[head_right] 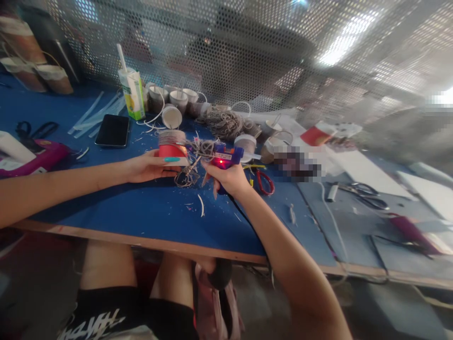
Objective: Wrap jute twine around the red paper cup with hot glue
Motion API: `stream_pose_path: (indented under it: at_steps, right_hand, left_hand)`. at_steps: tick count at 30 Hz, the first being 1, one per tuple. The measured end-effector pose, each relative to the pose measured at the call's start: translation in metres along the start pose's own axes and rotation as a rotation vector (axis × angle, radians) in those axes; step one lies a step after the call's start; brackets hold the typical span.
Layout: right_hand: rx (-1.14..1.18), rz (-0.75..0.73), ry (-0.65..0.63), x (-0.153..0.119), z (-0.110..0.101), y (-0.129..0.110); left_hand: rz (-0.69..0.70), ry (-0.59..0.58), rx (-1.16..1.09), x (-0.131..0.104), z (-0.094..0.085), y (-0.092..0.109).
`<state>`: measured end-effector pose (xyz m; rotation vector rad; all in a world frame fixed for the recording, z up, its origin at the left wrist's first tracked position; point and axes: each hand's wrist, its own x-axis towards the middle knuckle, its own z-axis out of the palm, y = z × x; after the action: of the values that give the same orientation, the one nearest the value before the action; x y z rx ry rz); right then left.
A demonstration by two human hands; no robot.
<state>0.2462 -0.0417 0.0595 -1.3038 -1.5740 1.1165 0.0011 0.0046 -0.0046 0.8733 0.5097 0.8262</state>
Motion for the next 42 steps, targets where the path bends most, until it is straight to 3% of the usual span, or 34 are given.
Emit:
stream_pose_path:
  at_steps: [18,28,42]
  right_hand:
    - [-0.043,0.002,0.006,-0.002,0.001,0.001]
    - [-0.061,0.002,0.012,-0.001,0.001,0.001]
    - [-0.058,-0.018,0.033,0.000,-0.001,0.005]
  left_hand:
    - [0.038,-0.119,0.036,0.000,-0.009,-0.001]
    - [0.020,0.030,0.017,-0.003,0.002,0.002]
    - [0.061,0.051,-0.021,0.000,-0.002,0.002]
